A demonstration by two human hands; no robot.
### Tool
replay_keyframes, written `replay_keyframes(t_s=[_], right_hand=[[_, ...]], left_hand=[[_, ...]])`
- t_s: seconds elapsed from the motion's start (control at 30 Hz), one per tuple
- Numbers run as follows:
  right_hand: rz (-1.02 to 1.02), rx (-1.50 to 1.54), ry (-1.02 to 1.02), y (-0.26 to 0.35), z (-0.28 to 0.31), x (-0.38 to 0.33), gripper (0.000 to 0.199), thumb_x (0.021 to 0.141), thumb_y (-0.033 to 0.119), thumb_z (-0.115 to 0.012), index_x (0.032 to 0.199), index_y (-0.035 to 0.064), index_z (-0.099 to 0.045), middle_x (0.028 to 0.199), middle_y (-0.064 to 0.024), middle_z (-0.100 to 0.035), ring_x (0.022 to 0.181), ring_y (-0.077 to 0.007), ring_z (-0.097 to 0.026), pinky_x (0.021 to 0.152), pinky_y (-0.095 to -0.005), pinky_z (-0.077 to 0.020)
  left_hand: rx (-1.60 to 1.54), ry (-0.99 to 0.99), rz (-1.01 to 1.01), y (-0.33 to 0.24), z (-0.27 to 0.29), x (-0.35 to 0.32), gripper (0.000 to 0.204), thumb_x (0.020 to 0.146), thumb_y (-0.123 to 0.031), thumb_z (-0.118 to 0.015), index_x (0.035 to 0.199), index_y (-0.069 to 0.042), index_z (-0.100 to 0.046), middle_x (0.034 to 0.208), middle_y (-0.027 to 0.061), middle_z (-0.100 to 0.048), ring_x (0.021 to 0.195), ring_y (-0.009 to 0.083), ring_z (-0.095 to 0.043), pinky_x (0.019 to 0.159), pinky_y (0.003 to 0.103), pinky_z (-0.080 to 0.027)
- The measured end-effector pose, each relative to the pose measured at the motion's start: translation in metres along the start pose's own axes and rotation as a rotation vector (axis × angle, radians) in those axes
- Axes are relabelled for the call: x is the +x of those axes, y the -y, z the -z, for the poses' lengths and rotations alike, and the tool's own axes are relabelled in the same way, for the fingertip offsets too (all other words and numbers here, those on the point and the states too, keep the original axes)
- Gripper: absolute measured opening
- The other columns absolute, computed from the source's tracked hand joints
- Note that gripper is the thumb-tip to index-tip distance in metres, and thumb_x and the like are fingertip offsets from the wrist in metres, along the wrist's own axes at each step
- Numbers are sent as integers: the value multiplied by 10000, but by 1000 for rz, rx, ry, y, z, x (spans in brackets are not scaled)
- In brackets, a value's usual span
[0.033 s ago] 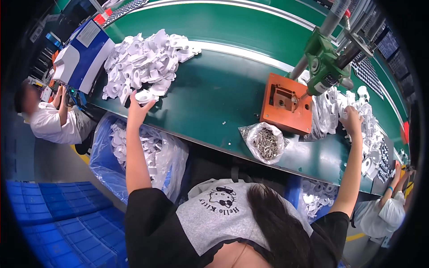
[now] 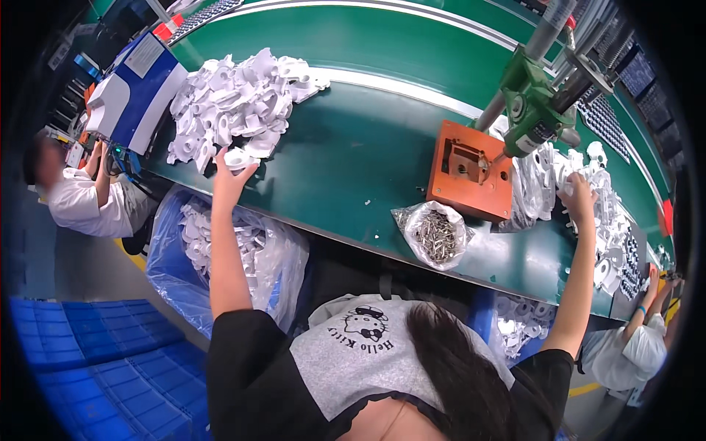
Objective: Assembling small plastic components using a manual hand-press machine at a factory workbench.
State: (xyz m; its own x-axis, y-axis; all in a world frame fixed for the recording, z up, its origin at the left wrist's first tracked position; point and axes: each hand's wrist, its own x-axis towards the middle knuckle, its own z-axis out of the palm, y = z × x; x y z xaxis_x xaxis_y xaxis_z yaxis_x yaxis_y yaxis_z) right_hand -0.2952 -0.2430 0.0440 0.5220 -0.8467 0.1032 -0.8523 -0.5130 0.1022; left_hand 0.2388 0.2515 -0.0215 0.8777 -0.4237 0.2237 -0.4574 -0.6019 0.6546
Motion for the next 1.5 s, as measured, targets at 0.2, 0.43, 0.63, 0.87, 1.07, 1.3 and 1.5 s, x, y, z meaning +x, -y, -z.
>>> replay_keyframes(t_s=[0.2,0.43,0.63,0.87,1.07,1.3,1.5], right_hand=[[121,610,-471,-8,10,-29,321,790,126,-712,1029,26,-522,1089,-124,-568,1101,-242,-512,956,-294,-360],[124,1049,-474,74,48,-101,802,685,92,-756,1365,23,-335,1278,-105,-429,1179,-235,-451,997,-344,-381],[746,1020,-94,205,70,-144,810,597,271,-853,1280,33,-488,1260,-153,-498,1133,-294,-503,944,-389,-414],[622,1156,-129,230,55,-168,756,616,163,-822,1292,62,-500,1168,-134,-506,1097,-298,-501,908,-375,-431],[713,1241,-1,219,55,-164,733,606,105,-805,1281,67,-521,1151,-121,-506,1078,-289,-500,907,-378,-423],[701,1305,39,224,30,-160,778,610,117,-814,1303,84,-462,1173,-131,-466,1063,-272,-491,916,-369,-415],[488,1417,-165,222,8,-158,862,687,297,-781,1340,61,-271,1178,-161,-409,1121,-303,-437,959,-393,-362]], left_hand=[[-287,-306,-86,7,-35,2,554,811,-193,-715,1235,-6,-410,1137,145,-506,1015,217,-502,906,320,-400],[-1040,-59,80,-74,-12,-48,406,959,-396,-436,1197,-74,-502,1066,93,-543,875,164,-579,681,286,-510],[-1085,771,-115,-204,-86,-125,520,951,-488,-408,1205,-40,-483,939,58,-578,773,82,-538,679,215,-439],[-1218,895,25,-257,-98,-155,406,1000,-396,-361,1127,-30,-480,925,46,-566,781,63,-521,682,200,-426],[-1175,1043,21,-252,-104,-156,380,997,-382,-376,1134,-39,-464,1015,68,-553,875,91,-545,748,228,-447],[-1238,1124,172,-248,-115,-159,431,983,-430,-382,1161,-47,-466,1042,70,-548,947,121,-558,790,254,-460],[-1571,1065,409,-270,-110,-170,487,965,-444,-427,1250,-52,-380,1162,71,-501,1052,154,-530,893,321,-452]])
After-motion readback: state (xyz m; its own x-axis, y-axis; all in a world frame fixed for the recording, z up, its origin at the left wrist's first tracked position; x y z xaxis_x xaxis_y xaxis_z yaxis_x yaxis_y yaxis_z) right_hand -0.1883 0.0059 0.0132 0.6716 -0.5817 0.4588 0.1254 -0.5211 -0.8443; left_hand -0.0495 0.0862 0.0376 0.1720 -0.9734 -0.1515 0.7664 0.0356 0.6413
